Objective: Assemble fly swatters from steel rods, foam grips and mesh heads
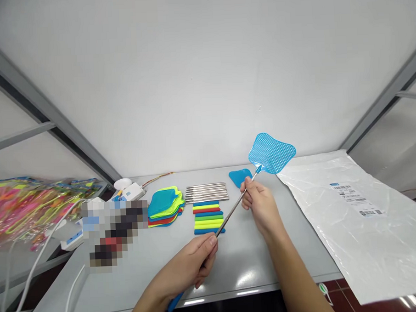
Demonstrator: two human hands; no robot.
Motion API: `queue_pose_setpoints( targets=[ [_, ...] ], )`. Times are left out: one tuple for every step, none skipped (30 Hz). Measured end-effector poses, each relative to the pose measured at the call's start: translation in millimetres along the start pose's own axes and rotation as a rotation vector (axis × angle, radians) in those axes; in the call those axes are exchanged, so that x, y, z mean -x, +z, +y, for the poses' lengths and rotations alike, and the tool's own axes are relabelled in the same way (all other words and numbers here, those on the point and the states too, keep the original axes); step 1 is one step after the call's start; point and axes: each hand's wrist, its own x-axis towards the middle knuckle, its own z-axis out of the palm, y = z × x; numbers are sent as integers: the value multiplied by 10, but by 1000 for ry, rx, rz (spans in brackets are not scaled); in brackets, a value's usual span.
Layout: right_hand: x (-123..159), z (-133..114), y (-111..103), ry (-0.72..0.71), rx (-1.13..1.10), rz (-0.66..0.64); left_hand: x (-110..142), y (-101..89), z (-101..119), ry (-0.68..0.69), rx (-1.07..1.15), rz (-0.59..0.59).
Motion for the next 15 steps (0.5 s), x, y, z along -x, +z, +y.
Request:
queue_pose_setpoints(
  targets=[
    [22,38,27,11,14,-12,-24,-10,12,0,-8,6],
    [64,94,62,27,37,-36,-50,-18,24,-2,-13,12],
    [114,156,94,46,76,-76,-77,-25,37,-3,-19,20],
    [160,212,114,72,107,-124,-103,-32,50,-2,-31,30],
    [193,250,115,94,140,-176,-126,-41,66,-2,-50,40],
    [202,263,93,104,167,-217,-143,-54,84,-3,-75,45],
    [183,247,49,100,179,-232,-153,-72,104,-4,-104,42],
    [138,203,-13,83,181,-218,-155,-96,127,-7,-133,31],
    [70,137,-84,63,171,-187,-148,-126,149,-10,-159,16],
    [-11,58,-154,44,150,-146,-132,-158,171,-13,-181,3],
    [-94,-23,-211,28,121,-103,-110,-190,189,-17,-200,-10],
    [-167,-93,-245,15,91,-71,-82,-220,205,-20,-215,-15],
    [-220,-144,-253,6,63,-58,-53,-245,217,-21,-228,-15],
    [-244,-167,-232,-2,37,-55,-23,-263,226,-23,-239,-10],
    [-236,-159,-187,-8,10,-49,4,-273,233,-24,-249,-3]
  ],
)
